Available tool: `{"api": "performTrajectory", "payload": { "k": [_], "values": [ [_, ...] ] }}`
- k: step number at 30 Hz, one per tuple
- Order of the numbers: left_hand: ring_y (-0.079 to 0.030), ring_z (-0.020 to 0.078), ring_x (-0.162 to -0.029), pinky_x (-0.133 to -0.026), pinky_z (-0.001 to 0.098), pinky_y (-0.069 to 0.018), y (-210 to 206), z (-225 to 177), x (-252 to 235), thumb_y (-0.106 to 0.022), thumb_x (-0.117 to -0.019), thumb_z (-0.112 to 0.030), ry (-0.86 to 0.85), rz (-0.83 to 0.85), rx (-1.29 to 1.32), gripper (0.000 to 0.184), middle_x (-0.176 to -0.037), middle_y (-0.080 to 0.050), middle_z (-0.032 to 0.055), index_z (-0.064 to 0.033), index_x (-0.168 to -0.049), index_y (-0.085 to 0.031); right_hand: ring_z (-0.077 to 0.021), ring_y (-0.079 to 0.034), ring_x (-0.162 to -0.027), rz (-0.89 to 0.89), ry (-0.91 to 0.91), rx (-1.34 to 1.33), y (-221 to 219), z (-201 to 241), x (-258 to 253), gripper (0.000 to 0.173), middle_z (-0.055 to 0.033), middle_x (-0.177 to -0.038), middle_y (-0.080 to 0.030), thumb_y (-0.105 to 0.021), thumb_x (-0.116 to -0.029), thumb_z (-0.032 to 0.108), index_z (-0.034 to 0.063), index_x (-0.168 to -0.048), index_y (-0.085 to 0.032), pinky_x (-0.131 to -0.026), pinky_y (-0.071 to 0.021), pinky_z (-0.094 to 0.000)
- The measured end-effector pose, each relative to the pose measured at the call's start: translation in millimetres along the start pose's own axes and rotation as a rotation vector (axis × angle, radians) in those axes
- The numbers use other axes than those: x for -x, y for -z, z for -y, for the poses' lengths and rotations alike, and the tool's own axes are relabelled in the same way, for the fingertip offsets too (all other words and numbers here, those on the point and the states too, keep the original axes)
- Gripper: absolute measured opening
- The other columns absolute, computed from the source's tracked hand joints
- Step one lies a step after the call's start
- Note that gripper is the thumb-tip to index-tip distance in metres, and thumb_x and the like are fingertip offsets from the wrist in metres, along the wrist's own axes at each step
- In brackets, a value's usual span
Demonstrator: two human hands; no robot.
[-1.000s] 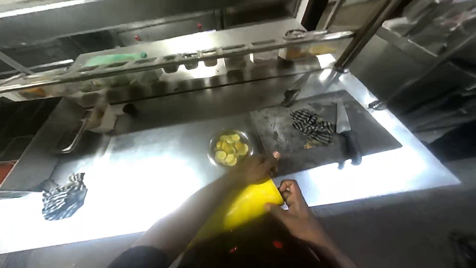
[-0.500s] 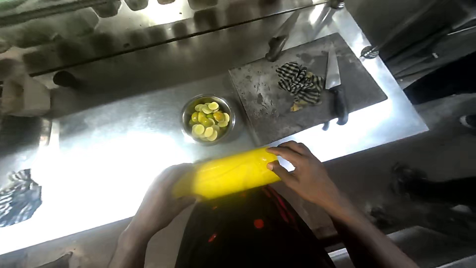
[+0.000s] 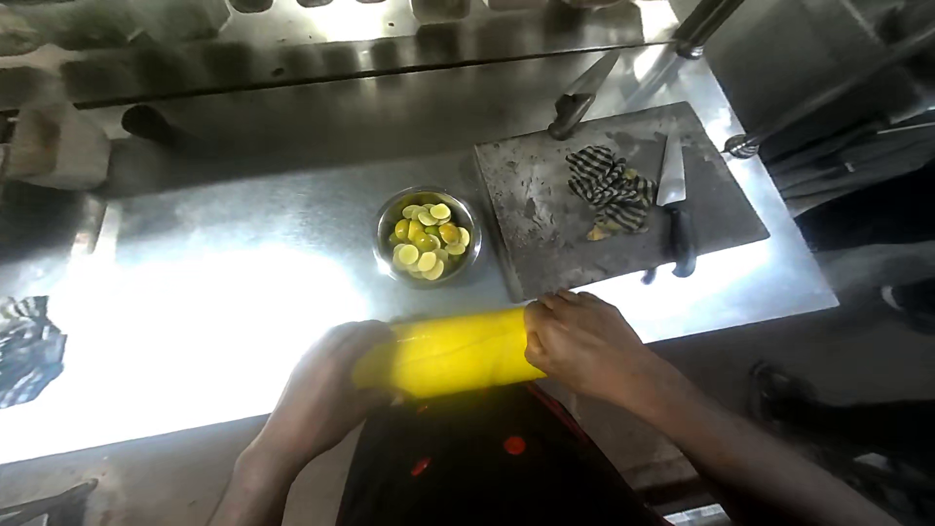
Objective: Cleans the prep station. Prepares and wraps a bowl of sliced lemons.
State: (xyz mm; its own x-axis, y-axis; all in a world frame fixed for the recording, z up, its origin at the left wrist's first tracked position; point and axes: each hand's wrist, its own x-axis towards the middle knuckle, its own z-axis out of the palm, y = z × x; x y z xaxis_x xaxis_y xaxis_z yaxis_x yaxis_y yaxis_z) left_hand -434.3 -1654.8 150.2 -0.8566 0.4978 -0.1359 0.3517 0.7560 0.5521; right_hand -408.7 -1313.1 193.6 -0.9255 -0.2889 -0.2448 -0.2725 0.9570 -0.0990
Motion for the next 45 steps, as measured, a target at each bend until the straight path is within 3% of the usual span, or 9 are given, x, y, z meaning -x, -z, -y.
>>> {"api": "performTrajectory", "payload": {
  "k": [7,17,19,26,31,33,36,41,45],
  "values": [
    [-0.062,0.0153,-0.119,-0.099,0.0438,-0.0548,4.0,-0.2,-3.8,-0.083,-0.0726,-0.06,0.029,0.033,0.015,0.066,-0.128,-0.066,-0.0074,-0.0264,-0.128,-0.068,-0.0056,-0.062,-0.083,0.071,0.027,-0.738,-11.3,-27.2,22.2,0.015,0.0048,-0.094,-0.065,-0.051,-0.0994,0.026,0.0175,-0.101,-0.063,-0.072,-0.054,-0.0278],
    [-0.06,0.0207,-0.123,-0.101,0.0472,-0.0526,-25.5,-51.2,-41.8,-0.066,-0.094,-0.051,-0.225,-0.074,-0.077,0.039,-0.129,-0.066,-0.0008,-0.0245,-0.122,-0.072,-0.0095,-0.057,-0.084,-0.324,0.038,-0.74,-50.8,3.2,23.4,0.018,0.0046,-0.088,-0.057,-0.044,-0.104,0.028,0.0168,-0.104,-0.058,-0.078,-0.0484,-0.036],
    [-0.061,0.0186,-0.121,-0.1,0.0447,-0.0532,-38.7,-59.5,-52.6,-0.061,-0.0992,-0.041,-0.307,-0.134,-0.085,0.023,-0.124,-0.068,-0.0018,-0.025,-0.11,-0.075,-0.0103,-0.058,-0.085,-0.344,0.05,-0.763,-53.8,3.5,22.5,0.022,0.0035,-0.091,-0.058,-0.042,-0.1068,0.031,0.0162,-0.106,-0.058,-0.077,-0.0499,-0.0356],
    [-0.067,0.0207,-0.08,-0.065,0.0349,-0.0582,-42.4,-74.3,-34.7,-0.048,-0.1077,-0.027,-0.552,-0.228,-0.01,0.024,-0.092,-0.067,0.0061,-0.0108,-0.101,-0.064,-0.0171,-0.06,-0.064,-0.412,0.323,-0.523,-52.6,-2.9,20.7,0.051,-0.0001,-0.07,-0.06,-0.055,-0.0993,0.06,0.0171,-0.125,-0.064,-0.072,-0.0526,-0.04],
    [-0.063,0.0278,-0.116,-0.089,0.0486,-0.0561,-24.4,-43.2,-16.5,-0.062,-0.095,-0.056,-0.32,-0.186,-0.195,0.043,-0.127,-0.066,0.0048,-0.0194,-0.116,-0.068,-0.0166,-0.061,-0.066,-0.347,0.521,-0.504,-49.9,-2.9,24.3,0.032,0.0007,-0.072,-0.062,-0.049,-0.1072,0.045,0.0237,-0.108,-0.073,-0.067,-0.0492,-0.0355],
    [-0.061,0.0237,-0.121,-0.099,0.0497,-0.051,-19.9,-12.6,-18.3,-0.057,-0.1001,-0.05,-0.305,-0.216,-0.222,0.03,-0.126,-0.067,-0.0004,-0.0238,-0.11,-0.069,-0.0156,-0.058,-0.064,-0.376,0.519,-0.512,-48.7,-8.0,19.1,0.032,0.0012,-0.069,-0.06,-0.048,-0.1078,0.044,0.0244,-0.106,-0.073,-0.066,-0.0476,-0.0349],
    [-0.065,0.0208,-0.105,-0.093,0.0423,-0.0545,-16.0,4.8,-18.1,-0.052,-0.1059,-0.033,-0.447,-0.301,-0.196,0.02,-0.106,-0.069,0.0012,-0.0199,-0.102,-0.067,-0.0158,-0.062,-0.066,-0.304,0.556,-0.585,-40.6,-12.8,15.2,0.034,0.0002,-0.073,-0.063,-0.046,-0.1089,0.043,0.0225,-0.107,-0.073,-0.062,-0.0506,-0.0351],
    [-0.056,0.0181,-0.069,-0.06,0.0302,-0.0512,-3.7,-10.3,10.6,-0.056,-0.1044,-0.028,-0.632,-0.509,-0.148,0.01,-0.082,-0.055,0.0029,-0.0178,-0.103,-0.057,-0.0145,-0.067,-0.071,-0.104,0.616,-0.834,4.5,-21.6,22.7,0.031,-0.0048,-0.082,-0.07,-0.052,-0.1083,0.034,0.0124,-0.104,-0.074,-0.062,-0.0551,-0.0326],
    [-0.049,0.0148,-0.063,-0.056,0.0255,-0.0434,47.7,-50.3,11.7,-0.057,-0.1041,-0.026,-0.72,-0.61,-0.193,0.01,-0.075,-0.048,0.0005,-0.0167,-0.099,-0.056,-0.0162,-0.058,-0.062,-0.121,0.705,-0.827,65.1,-27.5,27.1,0.026,-0.0078,-0.074,-0.063,-0.058,-0.1058,0.028,0.0094,-0.103,-0.076,-0.056,-0.0479,-0.031]
  ]
}}
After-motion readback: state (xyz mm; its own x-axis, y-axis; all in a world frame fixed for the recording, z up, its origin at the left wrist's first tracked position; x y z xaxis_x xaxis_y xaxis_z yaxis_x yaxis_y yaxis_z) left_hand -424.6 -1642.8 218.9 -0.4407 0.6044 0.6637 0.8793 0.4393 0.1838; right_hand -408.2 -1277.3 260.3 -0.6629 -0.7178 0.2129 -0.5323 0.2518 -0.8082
